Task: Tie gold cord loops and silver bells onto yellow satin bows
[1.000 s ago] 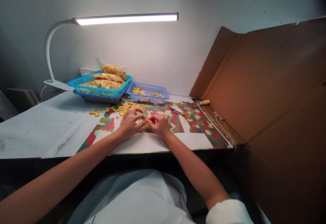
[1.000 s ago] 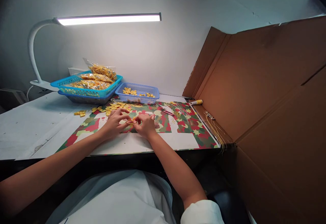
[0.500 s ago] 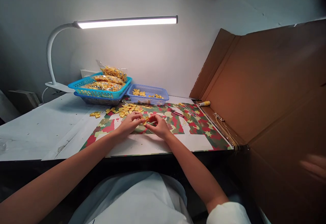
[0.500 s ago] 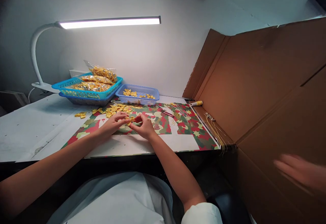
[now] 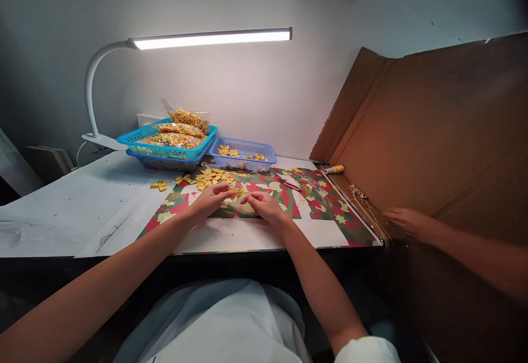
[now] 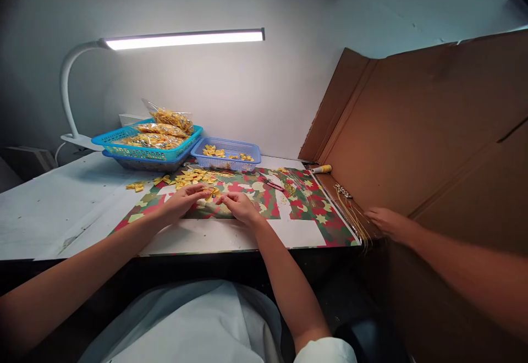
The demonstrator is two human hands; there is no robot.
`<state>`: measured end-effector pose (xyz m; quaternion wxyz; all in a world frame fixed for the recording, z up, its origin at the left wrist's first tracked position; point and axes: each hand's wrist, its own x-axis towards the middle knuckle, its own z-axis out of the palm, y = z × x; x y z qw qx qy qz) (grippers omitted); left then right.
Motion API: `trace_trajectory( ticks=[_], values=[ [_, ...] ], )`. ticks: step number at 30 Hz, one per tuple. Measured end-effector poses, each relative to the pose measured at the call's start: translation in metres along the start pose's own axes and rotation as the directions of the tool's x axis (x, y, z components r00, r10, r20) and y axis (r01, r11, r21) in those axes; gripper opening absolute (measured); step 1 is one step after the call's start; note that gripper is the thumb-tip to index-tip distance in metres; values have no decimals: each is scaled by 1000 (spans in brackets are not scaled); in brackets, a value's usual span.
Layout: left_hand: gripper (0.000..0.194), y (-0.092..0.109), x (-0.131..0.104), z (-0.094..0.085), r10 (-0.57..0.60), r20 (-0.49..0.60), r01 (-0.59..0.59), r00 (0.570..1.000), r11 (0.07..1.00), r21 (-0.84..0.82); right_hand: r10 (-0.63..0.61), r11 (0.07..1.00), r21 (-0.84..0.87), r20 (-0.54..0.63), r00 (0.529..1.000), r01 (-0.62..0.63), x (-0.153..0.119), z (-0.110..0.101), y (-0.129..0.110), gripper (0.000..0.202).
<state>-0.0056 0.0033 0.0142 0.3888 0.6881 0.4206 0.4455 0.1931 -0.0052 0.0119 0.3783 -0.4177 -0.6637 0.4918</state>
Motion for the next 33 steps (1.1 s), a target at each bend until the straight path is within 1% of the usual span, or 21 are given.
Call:
trace_trajectory(
  ticks=[5,13,18,23,28,33],
  values=[
    [35,6,-1,-2,-12,18,13,1000,999,-52,-13,1000,-24,-3,1000,13,-5,-5,-7,35],
    [30,8,-2,-6,44,118,-35,992,997,-73,-9,999,-51,73,997,13,-11,-2,-10,40],
    [33,11,-4,-9,74,166,-66,983,996,-56,-12,999,-49,101,995,17,-14,-7,-10,43],
    [40,14,-4,-6,107,178,-100,978,994,-49,-13,998,-65,128,992,21,-15,-6,-13,38],
    [42,15,-6,-2,144,231,-122,962,987,-108,-18,996,-83,120,993,28,-14,-2,-14,36],
    [38,16,-10,-3,137,273,-93,952,981,-170,-45,995,-80,98,994,53,-13,-1,-12,40]
  ],
)
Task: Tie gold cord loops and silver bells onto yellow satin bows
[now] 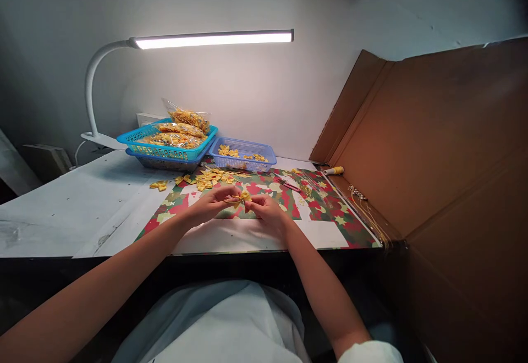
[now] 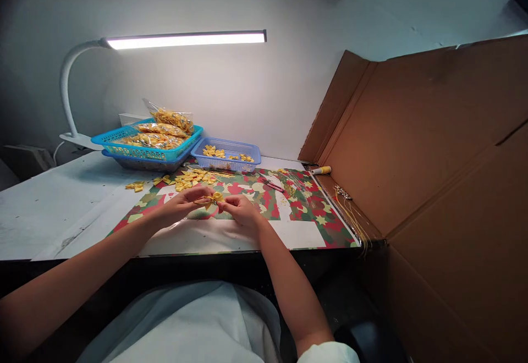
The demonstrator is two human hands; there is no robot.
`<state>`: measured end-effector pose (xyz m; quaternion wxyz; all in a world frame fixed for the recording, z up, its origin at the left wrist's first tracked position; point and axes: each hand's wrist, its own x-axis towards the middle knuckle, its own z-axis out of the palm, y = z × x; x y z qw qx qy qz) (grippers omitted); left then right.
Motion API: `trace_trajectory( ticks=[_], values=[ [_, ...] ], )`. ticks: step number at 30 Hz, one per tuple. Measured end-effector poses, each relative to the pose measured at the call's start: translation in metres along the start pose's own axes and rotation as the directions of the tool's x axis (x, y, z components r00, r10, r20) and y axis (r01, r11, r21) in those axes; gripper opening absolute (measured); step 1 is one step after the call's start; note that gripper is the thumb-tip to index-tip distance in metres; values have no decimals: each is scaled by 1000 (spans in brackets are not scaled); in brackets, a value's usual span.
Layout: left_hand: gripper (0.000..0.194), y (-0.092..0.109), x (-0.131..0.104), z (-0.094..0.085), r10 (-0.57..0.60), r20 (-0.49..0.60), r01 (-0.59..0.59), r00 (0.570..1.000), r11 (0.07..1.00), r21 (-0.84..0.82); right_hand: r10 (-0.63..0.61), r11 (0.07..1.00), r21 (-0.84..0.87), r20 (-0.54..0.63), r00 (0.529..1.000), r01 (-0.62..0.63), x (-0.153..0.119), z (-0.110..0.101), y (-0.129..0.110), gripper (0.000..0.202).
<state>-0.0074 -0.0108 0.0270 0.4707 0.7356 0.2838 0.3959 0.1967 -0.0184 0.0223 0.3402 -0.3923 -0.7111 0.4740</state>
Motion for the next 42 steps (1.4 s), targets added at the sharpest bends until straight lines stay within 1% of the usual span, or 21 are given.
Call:
trace_trajectory(
  ticks=[4,7,11,15,21,23,24,27,28,29,34,38,42],
  values=[
    [37,3,-2,2,-43,57,45,997,998,-40,-25,1000,-16,1,1000,25,4,7,0,38],
    [37,5,-2,4,-71,85,76,994,995,-59,-42,998,-42,-10,999,42,8,11,0,32],
    [37,4,-2,3,-102,82,108,991,991,-75,-57,993,-110,-58,997,50,10,11,2,28],
    [37,0,-3,1,-126,68,131,990,989,-76,-86,978,-198,-131,988,59,7,6,5,25],
    [39,-6,0,-1,-115,44,118,992,990,-73,-156,956,-279,-235,959,87,5,5,10,24],
    [40,-6,0,0,-86,38,88,996,994,-62,-197,952,-285,-279,940,115,5,5,11,20],
    [41,-7,1,0,-67,32,68,997,996,-52,-225,948,-288,-313,923,134,5,4,11,17],
    [40,-6,0,1,14,14,-14,1000,1000,-2,-318,934,-290,-422,849,206,3,0,8,9],
    [40,-6,-1,1,47,12,-47,999,999,21,-343,929,-286,-434,833,233,2,-1,7,9],
    [39,-6,-1,1,82,10,-82,997,996,47,-362,925,-278,-428,828,261,1,-2,6,10],
    [37,-7,-4,3,256,8,-253,967,949,190,-407,910,-212,-293,865,356,-2,-2,4,17],
    [31,-7,-7,4,352,21,-344,936,897,277,-398,914,-173,-223,890,366,0,-2,7,25],
    [29,-6,-9,6,406,37,-394,913,856,335,-379,922,-154,-178,908,355,1,-5,9,31]
  ],
)
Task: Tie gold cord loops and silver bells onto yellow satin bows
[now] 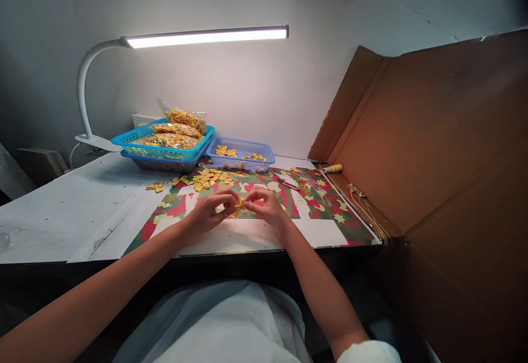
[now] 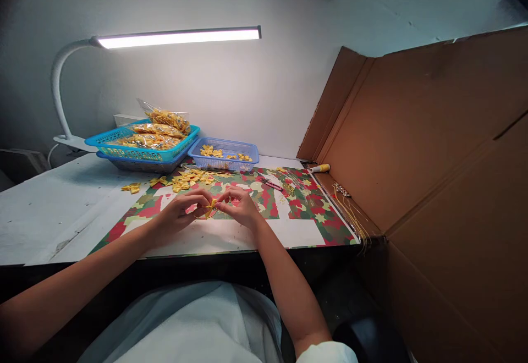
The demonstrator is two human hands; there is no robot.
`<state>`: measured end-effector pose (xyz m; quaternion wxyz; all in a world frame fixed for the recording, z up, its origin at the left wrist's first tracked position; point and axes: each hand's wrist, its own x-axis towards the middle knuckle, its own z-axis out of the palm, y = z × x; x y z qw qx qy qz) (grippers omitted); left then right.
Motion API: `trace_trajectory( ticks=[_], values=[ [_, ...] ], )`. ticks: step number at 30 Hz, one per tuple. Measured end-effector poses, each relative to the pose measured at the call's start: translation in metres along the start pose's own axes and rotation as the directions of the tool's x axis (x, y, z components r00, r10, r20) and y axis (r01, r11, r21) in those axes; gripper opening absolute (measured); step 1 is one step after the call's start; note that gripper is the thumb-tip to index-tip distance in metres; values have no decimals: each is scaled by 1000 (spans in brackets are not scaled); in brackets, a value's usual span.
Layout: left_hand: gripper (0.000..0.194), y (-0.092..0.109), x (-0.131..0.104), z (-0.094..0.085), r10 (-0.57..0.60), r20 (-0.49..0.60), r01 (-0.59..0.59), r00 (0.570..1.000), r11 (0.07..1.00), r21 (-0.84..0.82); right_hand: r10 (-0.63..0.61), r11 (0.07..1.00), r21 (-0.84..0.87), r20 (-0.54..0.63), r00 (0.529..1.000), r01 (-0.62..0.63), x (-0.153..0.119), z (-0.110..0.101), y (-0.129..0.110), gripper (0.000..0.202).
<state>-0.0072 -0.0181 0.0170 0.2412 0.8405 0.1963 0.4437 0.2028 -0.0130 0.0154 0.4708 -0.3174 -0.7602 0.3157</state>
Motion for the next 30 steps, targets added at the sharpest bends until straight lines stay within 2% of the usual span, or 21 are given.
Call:
trace_trajectory(
  ticks=[6,17,24,30],
  values=[
    [27,6,0,1,23,2,-23,1000,998,62,12,1000,19,54,998,-13,0,-2,3,34],
    [25,5,0,2,15,0,-15,1000,991,135,22,999,-28,40,999,-20,-2,-3,1,29],
    [27,2,-1,1,-4,10,2,1000,986,167,82,994,-70,57,995,-78,0,0,4,28],
    [28,1,-1,1,-31,39,23,999,983,183,153,985,-96,146,977,-140,0,0,0,25]
  ],
)
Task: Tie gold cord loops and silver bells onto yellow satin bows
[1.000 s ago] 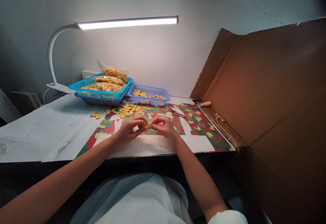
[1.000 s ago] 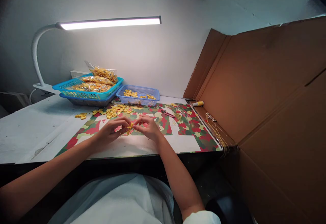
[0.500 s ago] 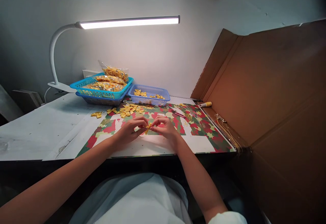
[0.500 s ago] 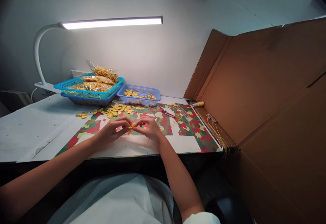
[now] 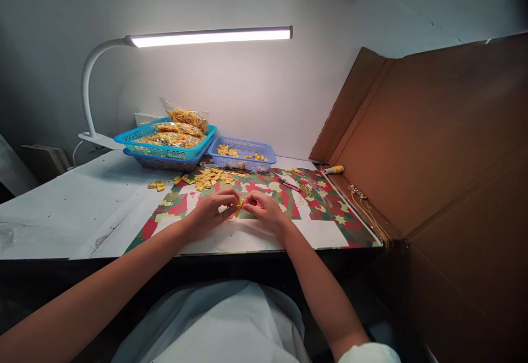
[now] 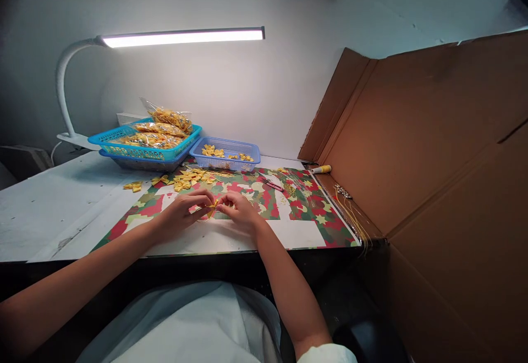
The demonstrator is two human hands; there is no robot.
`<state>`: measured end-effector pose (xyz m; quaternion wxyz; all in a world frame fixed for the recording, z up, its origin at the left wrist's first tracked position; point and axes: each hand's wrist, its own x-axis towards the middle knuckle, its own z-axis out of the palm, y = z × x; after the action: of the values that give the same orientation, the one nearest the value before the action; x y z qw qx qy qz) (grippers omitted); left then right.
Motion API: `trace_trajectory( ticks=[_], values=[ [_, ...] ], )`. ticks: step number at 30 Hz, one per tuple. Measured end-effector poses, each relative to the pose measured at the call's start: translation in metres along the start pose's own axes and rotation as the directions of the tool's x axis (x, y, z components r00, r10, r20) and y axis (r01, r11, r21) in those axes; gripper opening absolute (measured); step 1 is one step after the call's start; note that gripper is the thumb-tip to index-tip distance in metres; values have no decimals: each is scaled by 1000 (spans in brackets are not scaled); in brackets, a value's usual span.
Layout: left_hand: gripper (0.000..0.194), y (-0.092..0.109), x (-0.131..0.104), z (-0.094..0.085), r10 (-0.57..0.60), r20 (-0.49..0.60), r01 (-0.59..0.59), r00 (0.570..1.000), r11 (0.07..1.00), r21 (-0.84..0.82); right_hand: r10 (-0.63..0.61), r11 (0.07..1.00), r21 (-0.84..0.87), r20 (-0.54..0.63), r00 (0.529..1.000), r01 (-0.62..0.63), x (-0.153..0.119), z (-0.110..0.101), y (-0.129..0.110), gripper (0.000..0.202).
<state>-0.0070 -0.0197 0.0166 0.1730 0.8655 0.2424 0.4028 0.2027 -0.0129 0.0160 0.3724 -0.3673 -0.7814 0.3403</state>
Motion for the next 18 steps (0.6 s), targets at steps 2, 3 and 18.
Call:
trace_trajectory(
  ticks=[2,3,18],
  values=[
    [28,0,0,0,-9,12,9,1000,1000,2,18,1000,-2,20,1000,-18,0,0,-1,24],
    [28,1,0,0,-13,17,13,1000,1000,2,25,1000,-1,27,999,-25,-1,0,-1,23],
    [27,5,2,-2,-53,19,53,998,999,-7,33,999,18,46,998,-34,-1,0,-1,18]
  ],
)
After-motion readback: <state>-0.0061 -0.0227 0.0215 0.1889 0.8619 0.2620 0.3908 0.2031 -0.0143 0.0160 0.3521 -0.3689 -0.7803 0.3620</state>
